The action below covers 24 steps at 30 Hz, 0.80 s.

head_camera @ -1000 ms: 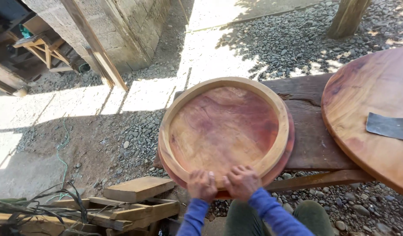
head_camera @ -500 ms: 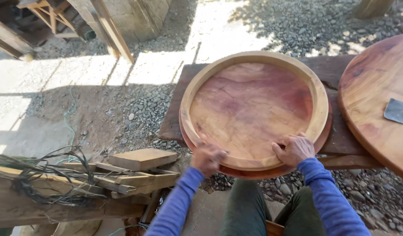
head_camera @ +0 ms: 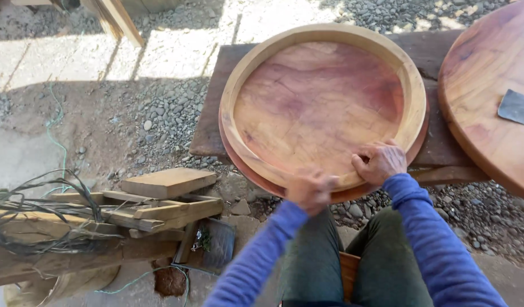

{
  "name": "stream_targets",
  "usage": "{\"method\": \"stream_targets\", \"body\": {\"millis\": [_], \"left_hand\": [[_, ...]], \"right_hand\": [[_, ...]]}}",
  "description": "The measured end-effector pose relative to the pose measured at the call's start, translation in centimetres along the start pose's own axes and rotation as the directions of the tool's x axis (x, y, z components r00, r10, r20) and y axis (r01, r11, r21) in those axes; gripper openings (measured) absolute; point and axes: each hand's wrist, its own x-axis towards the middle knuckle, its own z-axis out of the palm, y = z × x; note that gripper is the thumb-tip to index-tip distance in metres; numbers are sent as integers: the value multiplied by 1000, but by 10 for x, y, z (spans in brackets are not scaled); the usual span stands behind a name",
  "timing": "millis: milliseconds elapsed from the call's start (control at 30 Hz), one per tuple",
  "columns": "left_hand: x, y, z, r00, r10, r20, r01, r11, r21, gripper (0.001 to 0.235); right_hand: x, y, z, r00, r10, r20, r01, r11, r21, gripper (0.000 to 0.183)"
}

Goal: The person sands the rim and surface of a large round wooden tray using a sanding block. They rotate the tray to reach different areas, then flip it over to sand the underside. Finally, they sand a second round wooden piece placed beside the tray.

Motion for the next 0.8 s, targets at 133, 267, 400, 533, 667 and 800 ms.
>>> {"method": "stream_targets", "body": {"millis": [133,267,400,533,667,800], "left_hand": [[-14,-63,-49,988,152,32,-152,988,25,14],[1,-22,-21,996,72,-50,-67,993,96,6],[10,40,34,995,-57,-81,63,995,73,11],[-2,12,33,992,61,-108,-57,997,43,11],[-15,-62,-60,979,199,-36,-194,976,94,14],[-11,-71,-51,992,126,-33,-119,981,155,8]], "right_hand": [[0,-1,-2,1000,-12,-25,13,1000,17,25],[9,7,1,996,-30,-87,33,999,36,26],[1,-4,-8,998,49,43,-49,999,-7,26],[2,1,-1,990,-84,-114,90,995,51,25],[0,-4,-4,999,-11,-50,13,999,43,24],[1,2,-6,996,-16,-82,21,998,61,23]]}}
